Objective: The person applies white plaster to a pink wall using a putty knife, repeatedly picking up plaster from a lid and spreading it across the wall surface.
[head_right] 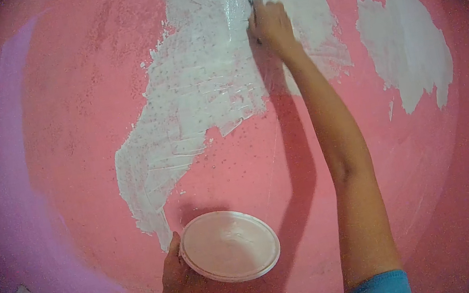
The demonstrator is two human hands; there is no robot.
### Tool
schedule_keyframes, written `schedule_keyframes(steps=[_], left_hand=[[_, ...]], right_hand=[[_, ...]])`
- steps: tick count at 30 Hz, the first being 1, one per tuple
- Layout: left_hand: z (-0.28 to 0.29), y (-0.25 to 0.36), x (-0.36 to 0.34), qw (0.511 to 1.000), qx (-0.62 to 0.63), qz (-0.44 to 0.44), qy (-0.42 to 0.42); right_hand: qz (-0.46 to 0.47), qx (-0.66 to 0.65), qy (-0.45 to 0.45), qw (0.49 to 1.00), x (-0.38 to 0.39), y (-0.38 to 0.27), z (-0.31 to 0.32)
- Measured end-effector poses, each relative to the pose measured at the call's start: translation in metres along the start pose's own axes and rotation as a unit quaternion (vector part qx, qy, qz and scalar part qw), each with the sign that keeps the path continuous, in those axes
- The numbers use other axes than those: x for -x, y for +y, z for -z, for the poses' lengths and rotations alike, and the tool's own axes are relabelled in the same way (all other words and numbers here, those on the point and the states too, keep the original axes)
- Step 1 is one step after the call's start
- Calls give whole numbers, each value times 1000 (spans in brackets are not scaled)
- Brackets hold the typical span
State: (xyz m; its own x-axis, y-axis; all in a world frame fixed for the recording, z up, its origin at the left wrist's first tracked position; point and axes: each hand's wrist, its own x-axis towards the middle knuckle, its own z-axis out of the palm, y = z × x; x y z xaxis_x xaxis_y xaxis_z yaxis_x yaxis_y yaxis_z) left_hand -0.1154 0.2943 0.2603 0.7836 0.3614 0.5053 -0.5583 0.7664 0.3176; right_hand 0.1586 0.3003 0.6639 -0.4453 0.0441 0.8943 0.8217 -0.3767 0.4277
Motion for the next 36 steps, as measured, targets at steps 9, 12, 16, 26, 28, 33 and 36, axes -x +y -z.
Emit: schedule_keyframes(steps=[9, 12, 16, 26, 28, 33, 36], left_hand=[[1, 8, -2, 997, 60, 25, -51], [-2, 7, -3, 996, 56, 26, -59], [-12, 11, -1, 996, -49, 7, 76], [-3, 21, 10, 981, -157, 21, 111], [-2, 18, 6, 992, -83, 42, 85], [-3, 16, 9, 987, -124, 33, 96], [-15, 16, 18, 954, -292, -10, 63]], right_hand=[[14, -19, 30, 999, 27, -34, 37], [53, -6, 74, 996, -43, 12, 16], [66, 20, 46, 997, -48, 14, -11], [42, 1, 59, 997, 11, -36, 30], [64, 21, 90, 994, -32, -3, 23], [35, 14, -26, 999, -57, -7, -7], [33, 22, -5, 999, 15, -39, -8]])
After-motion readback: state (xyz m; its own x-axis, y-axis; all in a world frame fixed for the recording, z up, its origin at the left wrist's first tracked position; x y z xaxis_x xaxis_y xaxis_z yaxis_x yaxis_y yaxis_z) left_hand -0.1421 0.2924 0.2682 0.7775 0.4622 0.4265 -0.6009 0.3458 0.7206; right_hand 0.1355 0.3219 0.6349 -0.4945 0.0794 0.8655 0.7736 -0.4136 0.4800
